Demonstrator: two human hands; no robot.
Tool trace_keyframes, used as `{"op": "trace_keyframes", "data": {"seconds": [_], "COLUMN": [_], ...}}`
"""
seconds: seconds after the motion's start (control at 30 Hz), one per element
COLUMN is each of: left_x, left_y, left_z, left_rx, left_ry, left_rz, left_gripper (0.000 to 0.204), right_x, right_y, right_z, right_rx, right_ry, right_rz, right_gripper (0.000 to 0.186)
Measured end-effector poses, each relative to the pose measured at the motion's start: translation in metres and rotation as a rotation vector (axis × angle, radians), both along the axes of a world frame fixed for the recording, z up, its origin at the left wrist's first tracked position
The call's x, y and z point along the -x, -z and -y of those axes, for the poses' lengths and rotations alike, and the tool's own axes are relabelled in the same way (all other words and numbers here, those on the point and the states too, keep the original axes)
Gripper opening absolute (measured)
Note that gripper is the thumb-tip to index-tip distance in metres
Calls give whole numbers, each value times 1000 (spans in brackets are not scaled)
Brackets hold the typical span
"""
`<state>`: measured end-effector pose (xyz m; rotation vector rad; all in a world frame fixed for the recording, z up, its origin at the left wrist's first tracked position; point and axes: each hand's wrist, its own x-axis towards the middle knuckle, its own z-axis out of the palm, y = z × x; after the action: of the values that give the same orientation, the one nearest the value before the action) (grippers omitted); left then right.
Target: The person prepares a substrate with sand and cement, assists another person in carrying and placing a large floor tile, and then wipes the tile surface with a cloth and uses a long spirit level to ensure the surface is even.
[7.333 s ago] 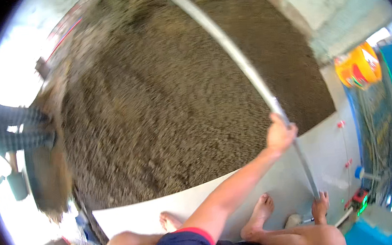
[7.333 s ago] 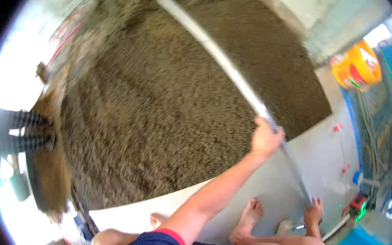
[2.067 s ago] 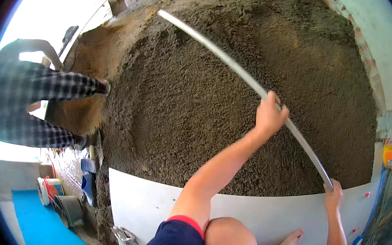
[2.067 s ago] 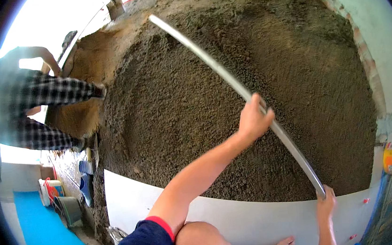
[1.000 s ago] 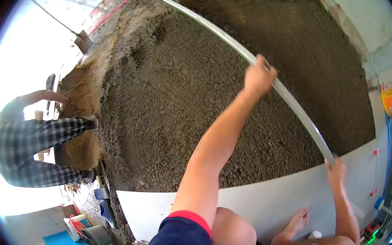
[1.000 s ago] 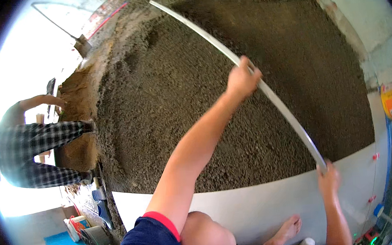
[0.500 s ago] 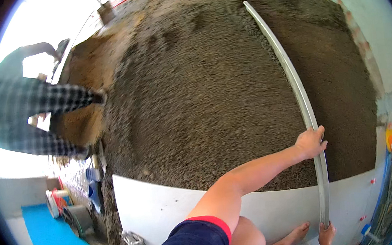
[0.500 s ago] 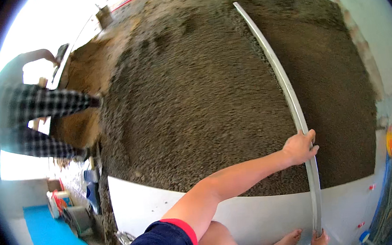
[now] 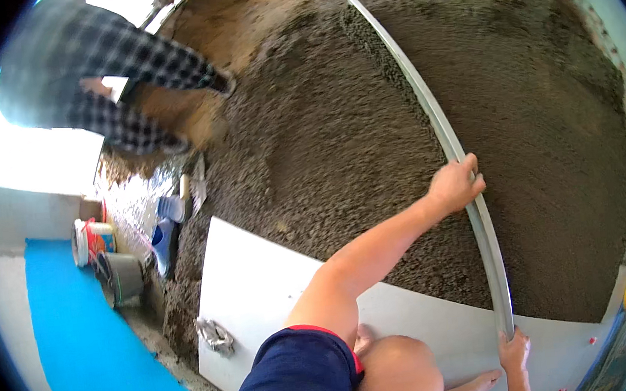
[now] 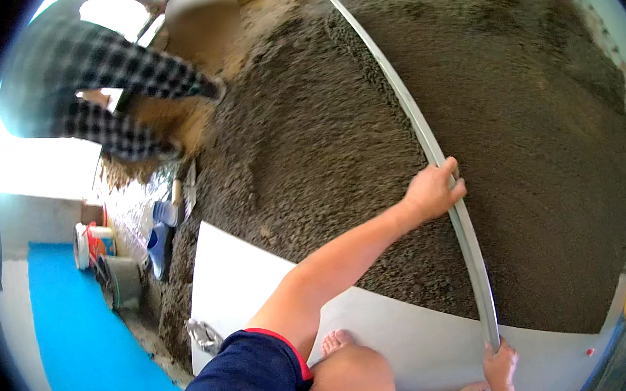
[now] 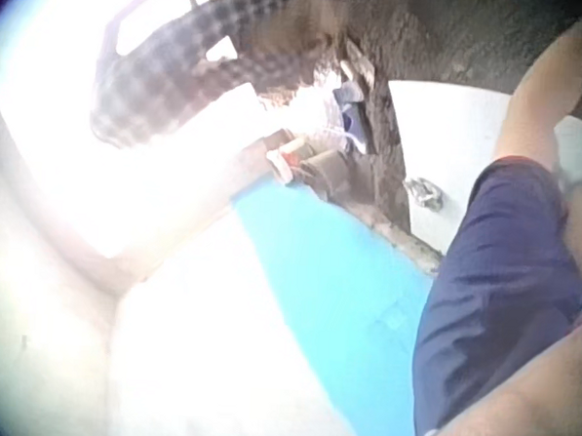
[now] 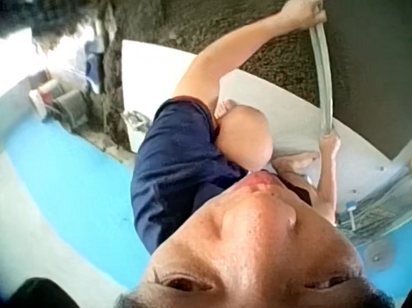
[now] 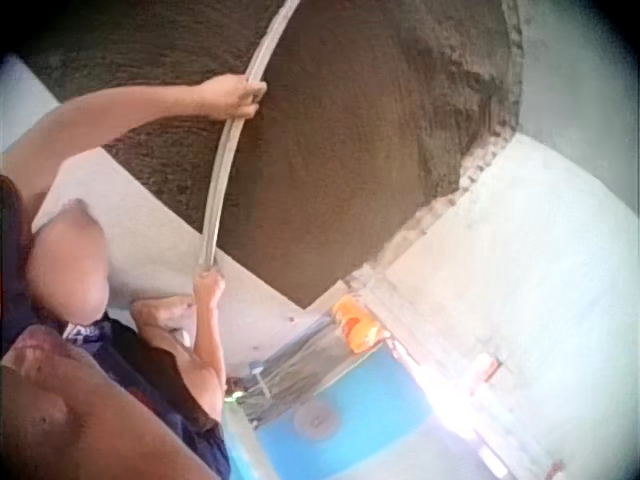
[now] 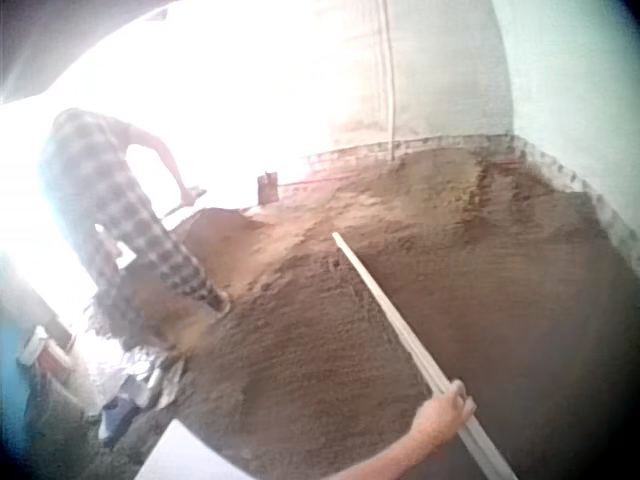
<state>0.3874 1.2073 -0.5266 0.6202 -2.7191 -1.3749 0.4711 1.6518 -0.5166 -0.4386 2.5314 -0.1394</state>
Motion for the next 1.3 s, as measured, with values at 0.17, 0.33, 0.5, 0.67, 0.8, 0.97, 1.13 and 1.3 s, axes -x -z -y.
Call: {"op": "trace_keyframes", "data": {"seconds": [0.17,0.33,0.5,0.67,0.8,0.97,1.13,1.3], "left_x": [-76,-140,-193,-222,-215,-210,-230,-246], "left_y": [0,5,1,-10,-2,7,11,6], "left_z": [-31,-80,-116,-129,-84,-25,-72,-119], "left_rx": [-139,-262,-404,-462,-232,-83,-209,-298], "left_ry": [-31,-37,-46,-14,-144,-188,-200,-129], "left_rz": [-51,-131,-97,38,-57,-165,-178,-11], "left_gripper": [35,32,32,31,33,35,37,40], "right_x": [-25,-37,-39,-38,-18,0,13,19], "right_y": [0,10,-4,-19,-3,2,-13,-11], "right_z": [-51,-136,-154,-165,-175,-161,-174,-234], "right_rx": [-94,-167,-320,-201,-234,-106,-55,-263], "right_ry": [-105,-210,-238,-234,-215,-276,-297,-358], "right_rz": [0,-29,86,118,33,-23,86,63], "right_gripper": [44,48,39,39,41,40,36,33]}}
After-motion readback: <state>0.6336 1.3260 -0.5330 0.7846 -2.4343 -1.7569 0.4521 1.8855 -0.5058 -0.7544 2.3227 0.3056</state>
